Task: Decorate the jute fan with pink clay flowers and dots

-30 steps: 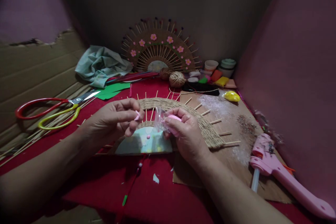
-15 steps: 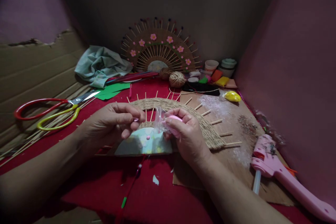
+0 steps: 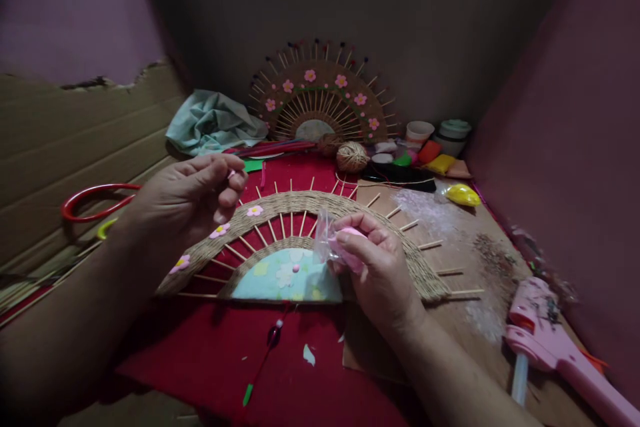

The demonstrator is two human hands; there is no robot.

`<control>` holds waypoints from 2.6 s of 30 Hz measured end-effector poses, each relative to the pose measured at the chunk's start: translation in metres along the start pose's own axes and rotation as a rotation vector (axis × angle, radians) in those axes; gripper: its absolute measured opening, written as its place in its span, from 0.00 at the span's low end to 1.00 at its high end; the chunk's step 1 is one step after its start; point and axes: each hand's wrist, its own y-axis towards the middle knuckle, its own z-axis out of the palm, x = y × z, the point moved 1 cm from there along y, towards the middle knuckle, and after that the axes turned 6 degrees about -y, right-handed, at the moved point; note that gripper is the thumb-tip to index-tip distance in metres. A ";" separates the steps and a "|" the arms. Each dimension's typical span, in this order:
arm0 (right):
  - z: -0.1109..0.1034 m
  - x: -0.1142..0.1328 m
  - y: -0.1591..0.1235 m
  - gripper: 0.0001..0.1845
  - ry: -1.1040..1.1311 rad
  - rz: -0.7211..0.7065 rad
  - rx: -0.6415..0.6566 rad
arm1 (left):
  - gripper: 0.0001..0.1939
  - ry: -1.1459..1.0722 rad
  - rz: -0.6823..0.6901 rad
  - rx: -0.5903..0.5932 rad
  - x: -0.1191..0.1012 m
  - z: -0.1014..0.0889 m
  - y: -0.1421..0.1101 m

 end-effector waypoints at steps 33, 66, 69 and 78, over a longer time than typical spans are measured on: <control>-0.002 -0.001 0.001 0.03 -0.022 -0.016 -0.020 | 0.08 0.010 0.029 0.137 -0.001 -0.001 -0.007; 0.001 0.004 -0.001 0.02 -0.204 -0.099 -0.051 | 0.06 0.110 -0.184 0.303 0.013 0.002 -0.008; 0.001 0.004 -0.001 0.02 -0.181 -0.091 -0.041 | 0.03 0.121 -0.228 0.366 0.014 0.008 -0.011; 0.002 0.005 -0.002 0.04 -0.175 -0.085 -0.055 | 0.05 0.430 -0.229 0.323 0.016 -0.001 -0.005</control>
